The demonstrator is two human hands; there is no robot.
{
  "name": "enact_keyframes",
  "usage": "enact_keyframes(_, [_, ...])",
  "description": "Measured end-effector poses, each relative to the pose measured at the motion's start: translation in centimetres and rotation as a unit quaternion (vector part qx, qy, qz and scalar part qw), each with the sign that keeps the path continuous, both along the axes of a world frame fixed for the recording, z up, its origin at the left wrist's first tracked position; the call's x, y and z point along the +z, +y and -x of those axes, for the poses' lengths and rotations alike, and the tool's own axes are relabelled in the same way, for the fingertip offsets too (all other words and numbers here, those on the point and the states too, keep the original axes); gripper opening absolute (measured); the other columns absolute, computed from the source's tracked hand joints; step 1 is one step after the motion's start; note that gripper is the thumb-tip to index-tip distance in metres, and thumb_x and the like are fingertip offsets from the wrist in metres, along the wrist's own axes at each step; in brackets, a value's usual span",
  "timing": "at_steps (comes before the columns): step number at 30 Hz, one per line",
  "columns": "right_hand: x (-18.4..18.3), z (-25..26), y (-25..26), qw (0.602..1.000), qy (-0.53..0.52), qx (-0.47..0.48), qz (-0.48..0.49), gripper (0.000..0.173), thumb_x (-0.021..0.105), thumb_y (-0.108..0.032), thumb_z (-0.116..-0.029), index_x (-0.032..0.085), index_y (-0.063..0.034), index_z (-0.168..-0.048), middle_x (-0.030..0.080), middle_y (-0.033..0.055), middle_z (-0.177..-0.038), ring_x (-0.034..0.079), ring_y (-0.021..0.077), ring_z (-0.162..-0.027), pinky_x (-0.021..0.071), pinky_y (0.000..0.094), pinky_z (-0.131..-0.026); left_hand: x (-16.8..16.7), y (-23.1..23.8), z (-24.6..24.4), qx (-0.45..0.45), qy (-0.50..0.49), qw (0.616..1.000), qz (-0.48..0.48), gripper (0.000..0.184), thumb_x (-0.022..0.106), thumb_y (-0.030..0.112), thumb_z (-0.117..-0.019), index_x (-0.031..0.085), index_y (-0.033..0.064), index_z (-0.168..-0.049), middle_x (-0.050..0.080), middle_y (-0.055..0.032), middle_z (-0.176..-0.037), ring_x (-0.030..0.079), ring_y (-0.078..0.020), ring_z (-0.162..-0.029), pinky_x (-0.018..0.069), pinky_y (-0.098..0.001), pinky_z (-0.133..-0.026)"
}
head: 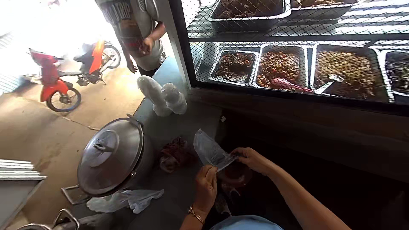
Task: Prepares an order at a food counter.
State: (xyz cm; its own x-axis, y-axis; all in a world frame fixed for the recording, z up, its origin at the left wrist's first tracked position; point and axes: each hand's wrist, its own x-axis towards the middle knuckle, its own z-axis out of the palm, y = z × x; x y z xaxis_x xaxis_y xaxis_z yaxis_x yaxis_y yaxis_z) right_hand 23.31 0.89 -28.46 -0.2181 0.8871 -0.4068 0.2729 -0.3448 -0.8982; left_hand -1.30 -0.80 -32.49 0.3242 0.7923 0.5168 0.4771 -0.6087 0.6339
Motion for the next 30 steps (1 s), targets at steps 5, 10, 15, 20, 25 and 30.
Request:
enact_keyframes(5, [-1.1,3.8,-1.7,0.972,-0.137,-0.188,-0.037,0.024,0.050,-0.007,-0.1031,0.061,0.0047,-0.122,0.067,0.0192,-0.099,0.065,0.0265,-0.091,0.0528,0.0447,-0.086,0.1,-1.7,-0.6,0.042,0.115,0.988,-0.092,0.018,0.058,0.008,-0.0898,0.075,0.0045,-0.088,0.073,-0.0095,-0.089,0.072,-0.0205,-0.083,0.0604,-0.0301,-0.076])
enact_keyframes(10, [-2.8,5.4,-2.9,0.921,0.087,-0.378,0.028,0.026,0.048,-0.001,-0.1029,0.050,0.0038,-0.128,0.065,0.0140,-0.094,0.068,0.0175,-0.070,0.0603,0.0341,-0.062,0.1,-2.5,-2.0,0.038,0.112,0.986,-0.118,0.019,0.057,0.012,-0.0921,0.074,0.0067,-0.089,0.073,-0.0071,-0.087,0.071,-0.0178,-0.082,0.0591,-0.0284,-0.075])
enact_keyframes(15, [-1.3,6.0,-3.0,0.871,0.271,-0.409,0.004,0.048,0.053,0.007,-0.0974,0.043,0.0001,-0.143,0.069,0.0174,-0.112,0.074,0.0246,-0.086,0.0645,0.0413,-0.074,0.1,-3.9,-4.3,0.010,-0.178,0.915,0.362,0.051,0.065,0.019,-0.0969,0.047,-0.0142,-0.132,0.066,-0.0179,-0.103,0.067,-0.0156,-0.088,0.0578,-0.0312,-0.081])
enact_keyframes(20, [-1.5,5.5,-2.4,0.918,0.238,-0.315,-0.035,0.033,0.061,-0.002,-0.0953,0.057,0.0007,-0.128,0.073,0.0090,-0.099,0.072,0.0147,-0.081,0.0618,0.0332,-0.072,0.5,-1.3,-8.3,0.025,-0.336,0.800,0.496,0.043,0.045,0.028,-0.1085,0.050,-0.0076,-0.132,0.070,-0.0125,-0.100,0.070,-0.0143,-0.083,0.0610,-0.0322,-0.077])
enact_keyframes(25, [-2.3,-1.3,0.6,0.978,-0.004,-0.163,-0.130,0.028,0.044,-0.010,-0.1059,0.066,0.0042,-0.113,0.070,0.0111,-0.090,0.069,0.0165,-0.077,0.0593,0.0358,-0.075,1.1,4.3,-11.9,0.093,-0.347,0.762,0.538,0.036,0.043,0.025,-0.1103,0.055,-0.0044,-0.126,0.067,-0.0110,-0.091,0.066,-0.0151,-0.076,0.0577,-0.0319,-0.069])
enact_keyframes(30, [-2.9,-8.6,4.3,0.880,-0.335,-0.004,-0.338,0.014,0.058,-0.007,-0.0967,0.071,-0.0001,-0.097,0.071,0.0193,-0.089,0.073,0.0368,-0.081,0.0591,0.0520,-0.070,3.4,10.9,-18.6,0.086,-0.491,0.527,0.688,0.043,0.030,0.037,-0.1104,0.057,0.0095,-0.094,0.063,-0.0049,-0.069,0.060,-0.0142,-0.056,0.0524,-0.0269,-0.053])
